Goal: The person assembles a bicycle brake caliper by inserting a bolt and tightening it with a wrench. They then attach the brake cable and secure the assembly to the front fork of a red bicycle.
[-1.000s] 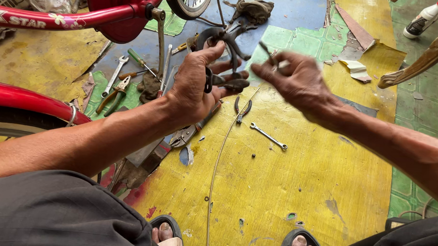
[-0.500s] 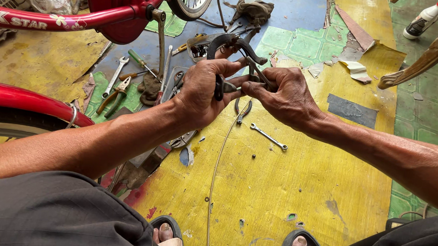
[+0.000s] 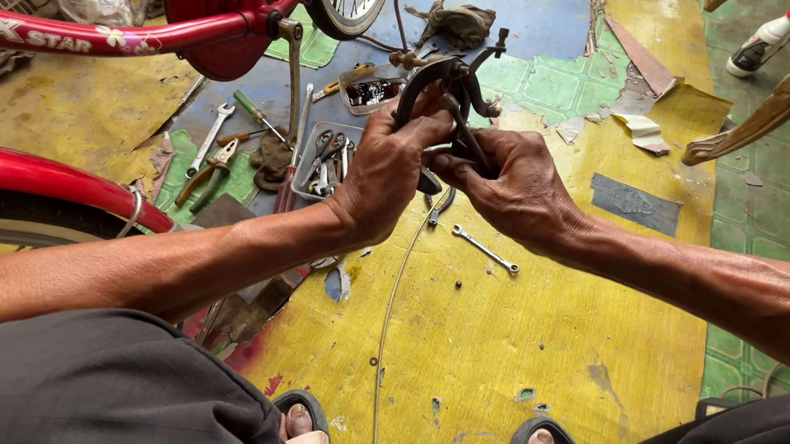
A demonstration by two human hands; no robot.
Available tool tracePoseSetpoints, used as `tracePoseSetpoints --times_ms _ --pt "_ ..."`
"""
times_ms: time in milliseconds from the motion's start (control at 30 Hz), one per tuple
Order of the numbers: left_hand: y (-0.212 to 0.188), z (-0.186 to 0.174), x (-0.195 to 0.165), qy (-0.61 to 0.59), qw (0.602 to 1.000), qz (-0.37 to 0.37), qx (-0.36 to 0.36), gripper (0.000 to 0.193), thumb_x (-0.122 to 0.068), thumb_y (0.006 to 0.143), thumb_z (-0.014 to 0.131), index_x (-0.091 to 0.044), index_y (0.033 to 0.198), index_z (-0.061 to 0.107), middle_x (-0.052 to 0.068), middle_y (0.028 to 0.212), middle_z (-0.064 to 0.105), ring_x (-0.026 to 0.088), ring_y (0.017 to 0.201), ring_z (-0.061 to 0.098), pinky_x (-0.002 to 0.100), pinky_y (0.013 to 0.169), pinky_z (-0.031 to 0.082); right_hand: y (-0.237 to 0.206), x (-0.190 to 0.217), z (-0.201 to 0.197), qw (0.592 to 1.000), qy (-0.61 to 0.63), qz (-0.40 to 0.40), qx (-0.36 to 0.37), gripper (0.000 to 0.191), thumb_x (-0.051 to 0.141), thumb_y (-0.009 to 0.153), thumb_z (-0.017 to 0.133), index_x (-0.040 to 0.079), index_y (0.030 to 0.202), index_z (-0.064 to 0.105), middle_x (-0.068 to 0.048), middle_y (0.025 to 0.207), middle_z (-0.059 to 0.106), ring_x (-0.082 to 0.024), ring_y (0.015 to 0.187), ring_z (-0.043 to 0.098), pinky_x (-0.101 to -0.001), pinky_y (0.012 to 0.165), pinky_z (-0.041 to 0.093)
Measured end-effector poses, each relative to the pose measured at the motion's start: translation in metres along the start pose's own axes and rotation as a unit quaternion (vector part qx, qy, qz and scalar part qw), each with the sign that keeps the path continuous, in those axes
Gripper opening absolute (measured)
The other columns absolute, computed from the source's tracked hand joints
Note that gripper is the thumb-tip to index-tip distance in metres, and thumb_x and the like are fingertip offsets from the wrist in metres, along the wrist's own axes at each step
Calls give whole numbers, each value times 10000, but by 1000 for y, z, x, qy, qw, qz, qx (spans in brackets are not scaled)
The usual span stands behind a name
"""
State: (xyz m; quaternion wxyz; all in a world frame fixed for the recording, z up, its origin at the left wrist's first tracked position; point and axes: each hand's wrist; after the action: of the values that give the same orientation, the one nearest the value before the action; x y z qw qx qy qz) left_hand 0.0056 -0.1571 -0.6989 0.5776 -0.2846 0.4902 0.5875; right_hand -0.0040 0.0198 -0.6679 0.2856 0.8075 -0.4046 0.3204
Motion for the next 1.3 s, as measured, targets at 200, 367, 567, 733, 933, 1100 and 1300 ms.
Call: tracePoseSetpoints --times_ms 200,367,567,733,933,1100,1300 --pt "9 -14 -28 -48 997 7 62 477 -386 1017 577 -28 1332 588 137 1272 717 273 1079 742 460 995 624 3 3 -14 997 16 35 -64 246 302 1031 622 79 1034 727 8 611 578 -72 463 445 -266 369 335" --pt "2 -10 -42 -6 1000 -22 8 698 -682 930 553 -105 1321 573 136 1314 643 257 1031 714 451 869 655 10 -9 -42 988 -74 -71 -119 268 264 1139 590 34 1003 619 -21 684 565 -78 547 446 -250 439 354" --pt "1 5 -36 -10 999 -25 34 829 -805 879 532 -80 1277 591 120 1240 643 256 993 703 394 774 665 10 -11 -31 988 -12 -119 -101 260 262 1117 616 26 1009 603 -5 732 630 -44 616 553 -222 492 452" --pt "1 4 -31 -33 999 -25 28 747 -753 911 555 -72 1212 607 94 1222 643 248 1013 705 393 807 656 10 0 -21 991 110 -8 -70 267 292 1059 603 36 984 609 7 676 616 -26 555 535 -207 443 444" --pt "1 4 -25 1 998 36 51 733 -717 942 514 -49 1231 596 87 1237 621 165 1252 605 401 963 608 10 3 -15 965 261 18 -25 293 315 1064 570 31 997 588 -7 677 583 -54 518 493 -219 419 395" --pt "-1 3 -23 80 996 33 27 749 -729 918 432 -84 1273 568 39 1188 610 133 1083 616 289 943 565 9 13 -17 925 362 111 13 274 311 1050 578 40 1011 583 -4 707 550 -44 501 443 -198 413 346" --pt "-4 4 -23 170 983 69 1 671 -694 1010 420 -84 1259 552 10 990 511 96 873 455 262 764 449 4 26 -17 854 489 170 50 264 327 1054 581 65 1036 555 6 728 527 -45 500 433 -204 454 369"
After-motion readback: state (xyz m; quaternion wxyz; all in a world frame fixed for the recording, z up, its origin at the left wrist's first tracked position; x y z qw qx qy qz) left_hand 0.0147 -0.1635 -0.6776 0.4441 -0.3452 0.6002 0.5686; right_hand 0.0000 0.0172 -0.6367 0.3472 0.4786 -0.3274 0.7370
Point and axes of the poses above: each hand's wrist, its own y-axis towards the middle knuckle, its own z-axis out of the palm, x = y × z
